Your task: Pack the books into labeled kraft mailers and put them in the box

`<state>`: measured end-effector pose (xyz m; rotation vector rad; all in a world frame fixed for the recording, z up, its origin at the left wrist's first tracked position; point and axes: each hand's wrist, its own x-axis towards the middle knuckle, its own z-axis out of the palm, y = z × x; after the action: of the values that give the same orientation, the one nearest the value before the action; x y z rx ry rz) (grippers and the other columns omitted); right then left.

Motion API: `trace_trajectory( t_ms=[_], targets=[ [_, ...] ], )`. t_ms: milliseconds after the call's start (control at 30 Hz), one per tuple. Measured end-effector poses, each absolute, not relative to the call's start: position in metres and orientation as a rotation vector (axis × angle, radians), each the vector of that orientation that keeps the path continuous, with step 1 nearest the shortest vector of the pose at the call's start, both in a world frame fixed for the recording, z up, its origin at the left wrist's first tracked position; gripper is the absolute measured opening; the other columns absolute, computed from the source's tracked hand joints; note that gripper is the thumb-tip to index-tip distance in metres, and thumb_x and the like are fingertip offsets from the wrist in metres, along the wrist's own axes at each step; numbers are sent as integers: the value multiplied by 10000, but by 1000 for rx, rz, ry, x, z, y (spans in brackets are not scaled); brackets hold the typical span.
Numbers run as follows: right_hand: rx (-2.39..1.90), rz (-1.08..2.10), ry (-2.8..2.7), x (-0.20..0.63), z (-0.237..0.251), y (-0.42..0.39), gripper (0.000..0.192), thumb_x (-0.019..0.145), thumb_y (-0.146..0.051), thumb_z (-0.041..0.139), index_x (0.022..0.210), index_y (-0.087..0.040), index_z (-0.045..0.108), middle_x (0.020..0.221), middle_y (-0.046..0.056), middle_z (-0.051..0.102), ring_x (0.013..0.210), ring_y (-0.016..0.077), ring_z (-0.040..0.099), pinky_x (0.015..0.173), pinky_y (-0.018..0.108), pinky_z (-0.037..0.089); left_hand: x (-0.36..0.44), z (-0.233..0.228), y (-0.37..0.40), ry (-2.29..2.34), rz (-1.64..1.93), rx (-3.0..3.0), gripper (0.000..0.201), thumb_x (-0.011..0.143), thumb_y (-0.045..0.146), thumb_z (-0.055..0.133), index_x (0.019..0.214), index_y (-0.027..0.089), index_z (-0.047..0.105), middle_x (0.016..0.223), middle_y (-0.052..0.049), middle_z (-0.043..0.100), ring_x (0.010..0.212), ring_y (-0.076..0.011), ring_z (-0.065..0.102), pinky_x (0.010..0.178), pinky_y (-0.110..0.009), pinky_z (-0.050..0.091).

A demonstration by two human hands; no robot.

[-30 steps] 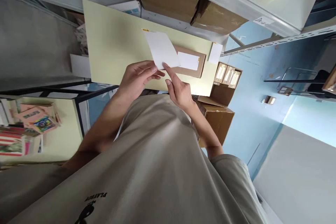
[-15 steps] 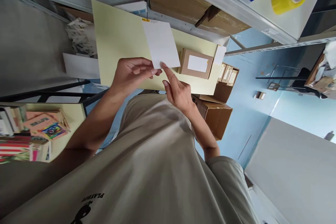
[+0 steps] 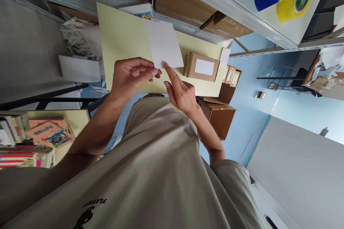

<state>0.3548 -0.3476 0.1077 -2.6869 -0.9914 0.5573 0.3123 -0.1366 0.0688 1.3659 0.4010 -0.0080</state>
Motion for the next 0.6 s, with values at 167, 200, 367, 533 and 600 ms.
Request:
trace_trajectory(
  t_ms=[167,200,367,533,600],
  targets=[
    [-2666,532,-938,350,108,-341,677,1291,-508,238,1937,-310,291,1861,141,563,1161,248,879,957,314,717,310,68,-132,402,4,1374,296,989,515,912,1024,226,853,982,-58,872,978,-272,890,816,-380,723],
    [-2642,525,-928,348,107,-340,679,1291,-515,226,1931,-304,309,1848,141,580,1123,236,876,951,317,715,309,68,-131,400,9,1379,301,991,520,910,1021,226,854,979,-57,871,979,-269,888,820,-376,721],
    [-2517,564,-812,343,104,-333,677,1288,-605,255,1858,-309,469,1541,113,828,824,172,818,847,301,691,305,70,-124,343,51,1464,276,994,507,887,985,232,862,1004,-54,881,992,-254,874,860,-359,716],
    [-2368,465,-582,342,101,-324,655,1223,-751,487,1643,-291,688,935,9,841,734,159,752,770,265,636,296,72,-116,266,31,1606,180,970,427,876,979,247,860,1022,-48,881,1015,-239,850,882,-332,706],
    [-2352,423,-551,343,100,-321,626,1201,-776,523,1528,-292,747,907,2,804,729,161,726,773,280,632,293,71,-114,234,39,1653,142,972,396,859,966,254,855,1027,-47,878,1004,-231,841,873,-326,699]
  ],
)
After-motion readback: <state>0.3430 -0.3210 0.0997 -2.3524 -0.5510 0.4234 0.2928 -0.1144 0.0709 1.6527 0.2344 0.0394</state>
